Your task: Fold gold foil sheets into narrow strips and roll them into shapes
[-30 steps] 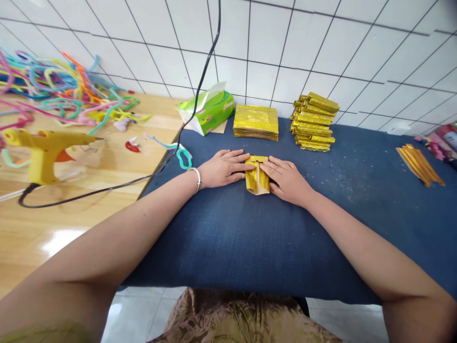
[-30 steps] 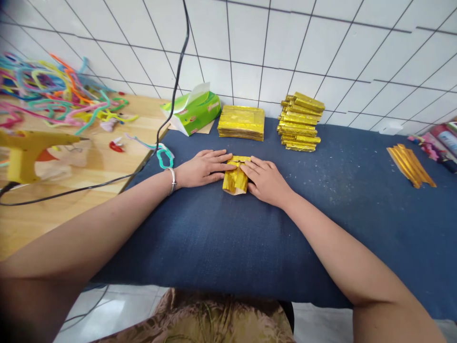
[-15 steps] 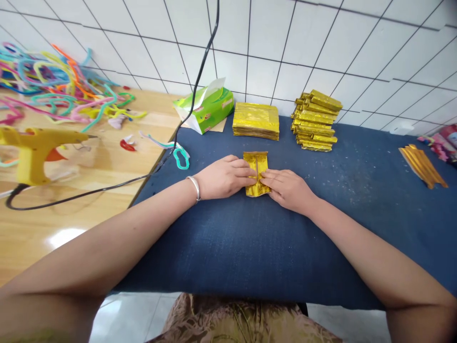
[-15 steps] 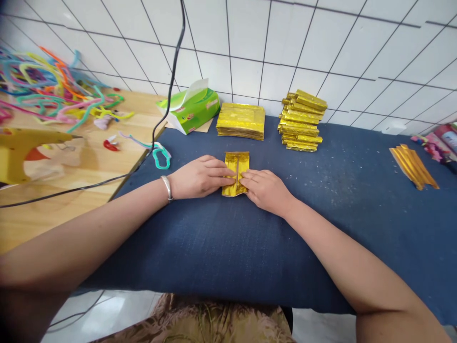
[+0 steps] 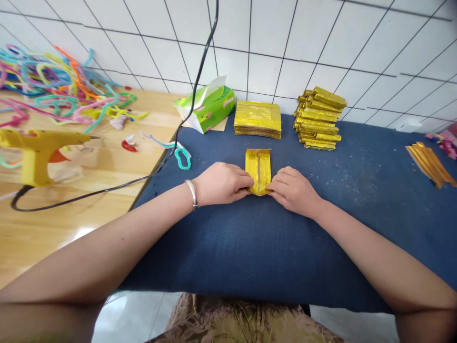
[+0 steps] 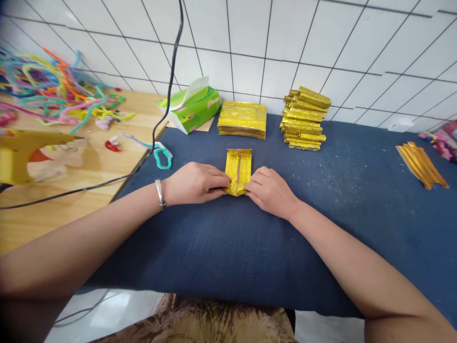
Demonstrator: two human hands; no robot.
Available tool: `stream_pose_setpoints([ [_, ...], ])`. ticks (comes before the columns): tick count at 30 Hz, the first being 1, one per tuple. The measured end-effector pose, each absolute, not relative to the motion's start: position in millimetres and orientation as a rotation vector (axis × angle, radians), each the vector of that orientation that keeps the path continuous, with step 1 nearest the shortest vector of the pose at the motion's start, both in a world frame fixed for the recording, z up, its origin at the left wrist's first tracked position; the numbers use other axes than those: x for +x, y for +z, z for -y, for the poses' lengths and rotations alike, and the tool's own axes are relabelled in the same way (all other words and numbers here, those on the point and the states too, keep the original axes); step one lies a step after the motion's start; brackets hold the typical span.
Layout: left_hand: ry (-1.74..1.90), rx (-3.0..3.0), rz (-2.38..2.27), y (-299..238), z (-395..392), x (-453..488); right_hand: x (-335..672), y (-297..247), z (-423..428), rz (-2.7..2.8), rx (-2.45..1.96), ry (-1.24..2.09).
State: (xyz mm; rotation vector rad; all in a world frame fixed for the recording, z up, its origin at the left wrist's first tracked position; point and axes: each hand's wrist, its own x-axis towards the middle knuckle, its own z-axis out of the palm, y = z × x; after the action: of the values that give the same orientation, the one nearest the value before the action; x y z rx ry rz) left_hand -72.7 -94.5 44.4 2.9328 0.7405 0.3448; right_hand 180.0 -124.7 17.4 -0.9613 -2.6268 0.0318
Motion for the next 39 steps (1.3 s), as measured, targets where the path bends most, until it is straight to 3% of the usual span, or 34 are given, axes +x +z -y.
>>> stream_pose_setpoints([
  [5,0.182,2.957,-0.803,48.6,100.5,-69.3,178.4,13.7,122.9,2.52,-0.973,0.186],
  [14,0.239,2.893,-0.965,45.5,102.7,-64.8,175.5,12.7,124.3,2.392,-1.11,0.315],
  [39,0.394,2.687,-0.924,31.5,102.5,-58.6,167.4,12.3,129.9,2.431,-1.141,0.251],
])
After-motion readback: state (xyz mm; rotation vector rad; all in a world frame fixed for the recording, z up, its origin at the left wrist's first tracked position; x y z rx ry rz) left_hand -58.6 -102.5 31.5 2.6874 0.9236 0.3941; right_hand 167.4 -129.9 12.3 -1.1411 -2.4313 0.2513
